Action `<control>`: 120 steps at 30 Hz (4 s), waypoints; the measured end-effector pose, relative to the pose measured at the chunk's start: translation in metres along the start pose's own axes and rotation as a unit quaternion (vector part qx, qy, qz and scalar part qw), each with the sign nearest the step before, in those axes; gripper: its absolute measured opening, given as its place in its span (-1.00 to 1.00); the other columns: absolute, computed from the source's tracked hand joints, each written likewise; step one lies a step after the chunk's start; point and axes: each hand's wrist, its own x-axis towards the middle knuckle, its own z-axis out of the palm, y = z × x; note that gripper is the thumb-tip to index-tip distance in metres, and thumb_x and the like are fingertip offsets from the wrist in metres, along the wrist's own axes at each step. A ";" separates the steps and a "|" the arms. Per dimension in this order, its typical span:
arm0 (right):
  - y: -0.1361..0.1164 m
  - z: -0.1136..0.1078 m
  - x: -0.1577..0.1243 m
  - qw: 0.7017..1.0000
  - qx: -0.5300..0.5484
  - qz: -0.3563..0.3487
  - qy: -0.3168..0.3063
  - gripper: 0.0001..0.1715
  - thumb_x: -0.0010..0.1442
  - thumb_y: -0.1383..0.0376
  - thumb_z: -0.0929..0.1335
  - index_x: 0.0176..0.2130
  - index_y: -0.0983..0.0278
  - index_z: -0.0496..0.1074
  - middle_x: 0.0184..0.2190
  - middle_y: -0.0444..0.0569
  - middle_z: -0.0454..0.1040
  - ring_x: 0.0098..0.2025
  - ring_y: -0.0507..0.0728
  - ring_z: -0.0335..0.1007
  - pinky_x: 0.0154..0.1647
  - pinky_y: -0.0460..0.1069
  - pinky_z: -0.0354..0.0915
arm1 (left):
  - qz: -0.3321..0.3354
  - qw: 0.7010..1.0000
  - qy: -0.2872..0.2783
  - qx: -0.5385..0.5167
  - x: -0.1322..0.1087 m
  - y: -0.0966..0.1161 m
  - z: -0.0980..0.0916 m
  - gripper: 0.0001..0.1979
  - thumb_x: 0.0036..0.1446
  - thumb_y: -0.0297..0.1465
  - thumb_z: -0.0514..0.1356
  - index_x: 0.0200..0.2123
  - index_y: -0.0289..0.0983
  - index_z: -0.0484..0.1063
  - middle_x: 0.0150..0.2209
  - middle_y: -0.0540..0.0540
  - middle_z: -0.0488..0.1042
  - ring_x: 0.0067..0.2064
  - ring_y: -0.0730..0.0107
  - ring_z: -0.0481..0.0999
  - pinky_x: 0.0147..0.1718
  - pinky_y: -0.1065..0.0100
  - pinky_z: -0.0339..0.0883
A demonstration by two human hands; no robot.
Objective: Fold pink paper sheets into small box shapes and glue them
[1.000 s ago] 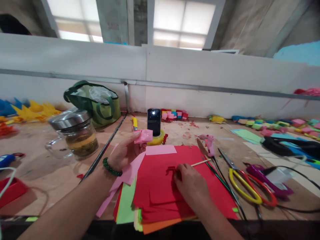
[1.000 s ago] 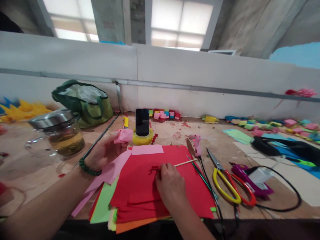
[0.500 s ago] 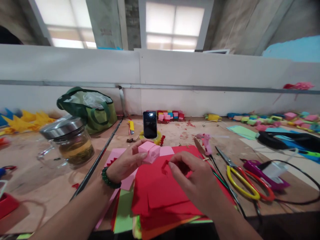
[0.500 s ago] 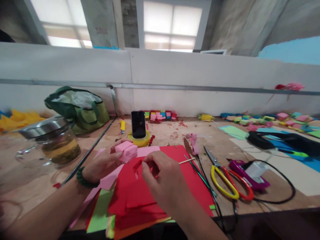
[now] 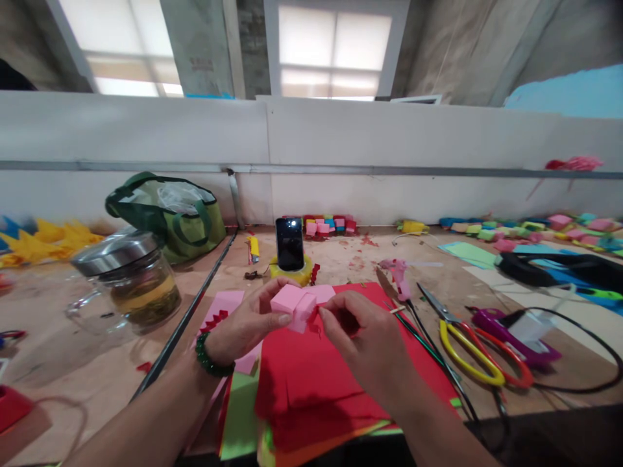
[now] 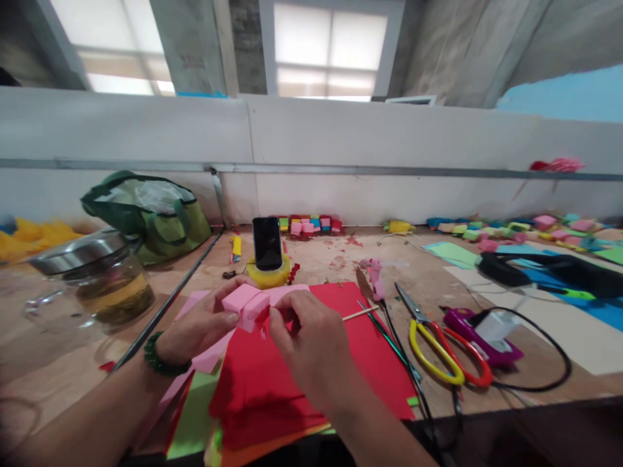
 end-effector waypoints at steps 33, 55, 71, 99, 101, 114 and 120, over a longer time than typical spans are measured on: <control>0.007 0.015 -0.005 0.998 0.028 -0.007 0.057 -0.81 0.25 0.25 0.31 -0.25 0.28 0.49 -0.51 -0.12 0.52 -0.60 -0.03 0.33 -0.56 -0.14 0.18 | 0.015 1.000 -0.005 0.001 0.001 -0.001 -0.003 -0.57 -0.01 -0.50 0.34 -0.06 -0.21 0.34 -0.19 -0.06 0.52 -0.19 0.36 0.53 -0.19 0.39 0.35; 0.027 0.031 -0.032 0.953 -0.148 -0.249 0.090 -0.57 0.27 0.44 0.22 0.12 0.45 0.33 -0.59 -0.09 0.40 -0.56 0.05 0.24 -0.54 -0.04 0.04 | -0.013 0.999 -0.015 -0.038 -0.002 -0.002 -0.005 -0.57 0.00 -0.48 0.34 -0.05 -0.21 0.32 -0.25 -0.06 0.52 -0.25 0.43 0.52 -0.22 0.44 0.35; 0.035 0.040 -0.037 0.968 -0.025 -0.243 0.063 -0.35 0.21 0.50 0.25 0.26 0.36 0.13 -0.51 -0.06 0.47 -0.52 0.02 0.32 -0.51 -0.11 0.21 | -0.006 1.000 0.002 0.008 -0.002 -0.002 0.002 -0.60 0.06 -0.38 0.31 0.00 -0.24 0.37 -0.17 -0.11 0.47 -0.27 0.47 0.46 -0.28 0.47 0.35; 0.036 0.040 -0.042 0.972 -0.051 -0.229 0.019 -0.35 0.19 0.46 0.19 0.26 0.38 0.08 -0.48 -0.06 0.49 -0.51 0.06 0.37 -0.53 -0.08 0.22 | -0.030 0.996 0.025 0.084 -0.004 -0.002 0.002 -0.57 0.02 -0.30 0.33 -0.02 -0.21 0.37 -0.14 -0.11 0.39 -0.28 0.44 0.35 -0.32 0.44 0.30; 0.036 0.040 -0.041 0.973 -0.053 -0.223 0.014 -0.37 0.20 0.46 0.19 0.25 0.38 0.10 -0.47 -0.05 0.49 -0.51 0.07 0.37 -0.52 -0.08 0.23 | -0.027 0.995 0.022 0.089 -0.003 -0.003 0.002 -0.57 0.03 -0.30 0.32 -0.02 -0.22 0.37 -0.13 -0.12 0.39 -0.29 0.45 0.34 -0.34 0.45 0.30; 0.040 0.042 -0.040 0.967 -0.049 -0.243 0.053 -0.39 0.21 0.50 0.22 0.24 0.39 0.15 -0.51 -0.06 0.48 -0.55 0.05 0.34 -0.56 -0.09 0.17 | -0.029 0.998 0.017 0.047 0.000 -0.006 0.000 -0.49 -0.07 -0.27 0.39 -0.03 -0.25 0.39 -0.24 -0.08 0.44 -0.30 0.45 0.40 -0.36 0.47 0.30; 0.039 0.041 -0.039 0.968 -0.065 -0.237 0.046 -0.37 0.22 0.50 0.20 0.26 0.36 0.12 -0.51 -0.06 0.50 -0.58 0.03 0.34 -0.57 -0.10 0.17 | -0.023 0.999 0.022 0.044 0.000 -0.005 0.001 -0.52 -0.04 -0.29 0.38 -0.04 -0.24 0.38 -0.19 -0.11 0.45 -0.30 0.45 0.42 -0.37 0.46 0.34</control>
